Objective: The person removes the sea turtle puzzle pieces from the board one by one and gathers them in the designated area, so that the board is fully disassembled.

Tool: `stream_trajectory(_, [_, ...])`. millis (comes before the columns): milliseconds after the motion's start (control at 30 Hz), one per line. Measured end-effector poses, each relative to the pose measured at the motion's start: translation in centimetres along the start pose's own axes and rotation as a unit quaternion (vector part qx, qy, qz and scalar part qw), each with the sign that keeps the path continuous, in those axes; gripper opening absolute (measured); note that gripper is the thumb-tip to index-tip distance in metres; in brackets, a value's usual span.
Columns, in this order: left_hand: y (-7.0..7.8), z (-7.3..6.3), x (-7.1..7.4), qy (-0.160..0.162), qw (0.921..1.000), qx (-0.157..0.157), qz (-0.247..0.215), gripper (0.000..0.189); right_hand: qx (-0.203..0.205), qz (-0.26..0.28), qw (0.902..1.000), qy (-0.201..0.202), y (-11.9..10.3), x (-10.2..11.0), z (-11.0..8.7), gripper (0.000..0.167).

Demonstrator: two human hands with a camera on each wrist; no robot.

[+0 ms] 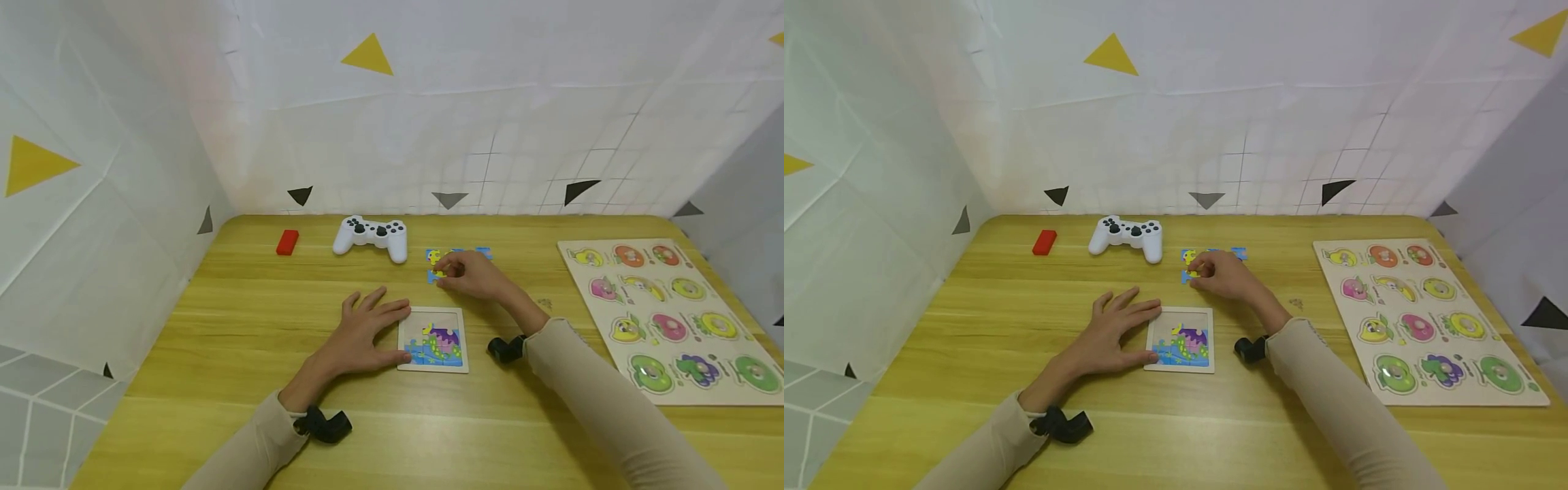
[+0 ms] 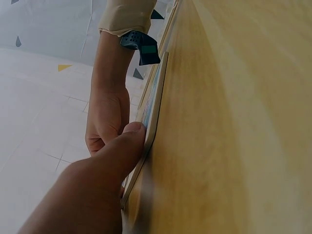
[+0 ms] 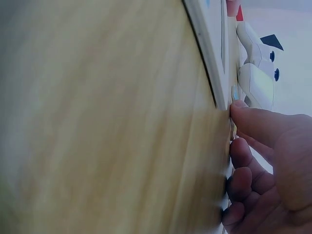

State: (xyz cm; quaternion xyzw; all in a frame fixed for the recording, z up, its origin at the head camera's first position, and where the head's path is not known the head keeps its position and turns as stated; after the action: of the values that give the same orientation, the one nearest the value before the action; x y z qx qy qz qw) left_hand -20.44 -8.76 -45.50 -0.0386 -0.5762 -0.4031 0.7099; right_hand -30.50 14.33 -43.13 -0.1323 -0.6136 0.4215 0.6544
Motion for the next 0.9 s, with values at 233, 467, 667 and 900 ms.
stream_trajectory(233, [0.0, -0.1, -0.1, 0.003, 1.0, -0.001, -0.008, 0.08, 0.0, 0.005, 1.0, 0.004, 0.1, 0.0, 0.0, 0.025])
stream_trajectory(467, [0.0, -0.1, 0.0, 0.0, 1.0, 0.0, -0.005, 0.081, -0.011, 0.023, 0.9996, 0.011, 0.5, 0.0, -0.1, 0.026])
stream_trajectory(667, [0.0, 0.0, 0.0, 0.001, 1.0, 0.001, -0.003, 0.082, -0.018, 0.035, 0.999, 0.021, 0.6, 0.4, -0.1, 0.026])
stream_trajectory(900, [-0.1, 0.0, 0.0, 0.0, 1.0, 0.001, -0.004, 0.082, -0.041, 0.054, 0.9972, 0.033, 1.1, 1.0, -0.6, 0.028])
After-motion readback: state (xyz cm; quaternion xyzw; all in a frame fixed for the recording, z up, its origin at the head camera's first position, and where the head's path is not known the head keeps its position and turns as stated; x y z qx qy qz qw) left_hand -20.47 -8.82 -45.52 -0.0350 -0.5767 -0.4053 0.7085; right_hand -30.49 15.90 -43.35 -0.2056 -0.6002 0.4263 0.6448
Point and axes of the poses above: each hand's wrist, its own z-axis towards the middle knuckle, its own x-axis out of the back of the hand, y = z × x, the point moved 5 cm from there along z, towards the middle knuckle, and after that the axes turned 13 degrees about y, right-handed, at the moved point
